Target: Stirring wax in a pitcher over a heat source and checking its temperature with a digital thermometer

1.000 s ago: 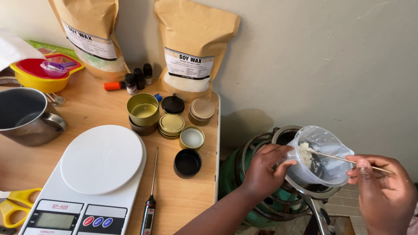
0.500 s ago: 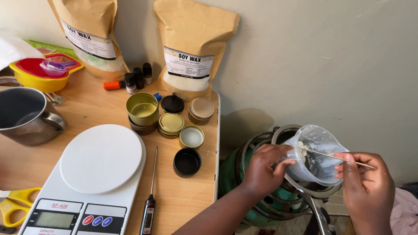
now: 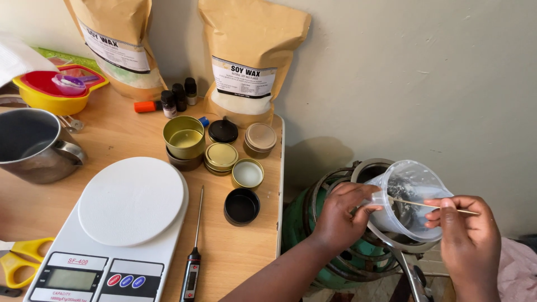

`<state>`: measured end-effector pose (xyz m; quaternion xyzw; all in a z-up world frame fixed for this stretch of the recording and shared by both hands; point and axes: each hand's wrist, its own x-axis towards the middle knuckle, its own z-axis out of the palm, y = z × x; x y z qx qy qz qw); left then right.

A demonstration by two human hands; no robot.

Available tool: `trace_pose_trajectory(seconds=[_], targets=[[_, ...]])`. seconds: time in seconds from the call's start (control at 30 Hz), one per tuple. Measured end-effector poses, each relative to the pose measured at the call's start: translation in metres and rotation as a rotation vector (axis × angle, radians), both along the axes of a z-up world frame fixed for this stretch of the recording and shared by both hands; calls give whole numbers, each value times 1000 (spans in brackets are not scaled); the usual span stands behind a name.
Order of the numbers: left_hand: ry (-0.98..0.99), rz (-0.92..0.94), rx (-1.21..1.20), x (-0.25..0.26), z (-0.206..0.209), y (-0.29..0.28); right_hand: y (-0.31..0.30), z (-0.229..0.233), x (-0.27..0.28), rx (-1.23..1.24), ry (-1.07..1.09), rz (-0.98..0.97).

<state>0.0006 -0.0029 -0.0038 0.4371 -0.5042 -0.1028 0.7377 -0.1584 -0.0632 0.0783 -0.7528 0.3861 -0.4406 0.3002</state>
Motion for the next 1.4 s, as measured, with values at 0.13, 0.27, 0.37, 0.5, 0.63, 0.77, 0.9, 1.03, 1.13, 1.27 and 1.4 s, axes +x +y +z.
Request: trace_pose_trajectory(seconds=[0.13, 0.27, 0.37, 0.5, 0.63, 0.77, 0.9, 1.03, 1.13, 1.27, 1.4], targets=[[4, 10, 1, 0, 0, 0, 1, 0, -5, 5, -48, 12], [12, -4, 8, 0, 2, 2, 0, -6, -14, -8, -77, -15], [17, -1, 9, 0, 2, 1, -11, -18, -27, -42, -170, -11], [18, 9, 13, 0, 1, 1, -11, -22, -36, -116, -246, -36], [24, 5, 20, 0, 1, 0, 19, -3, -21, -21, -1, -92], [19, 23, 9, 1, 3, 1, 50, 14, -12, -50, 201, -166], [44, 14, 47, -2, -2, -1, 50, -3, -24, -5, 9, -107], [13, 55, 0, -1, -5, -2, 51, -9, -29, -5, -25, 12], [44, 21, 36, -3, -7, 1, 80, 9, -18, 17, 12, 36], [51, 5, 62, -5, -7, 6, 93, 9, -20, 41, -33, 6], [65, -10, 27, -2, -6, 4, 96, -1, -27, 58, -90, -60]])
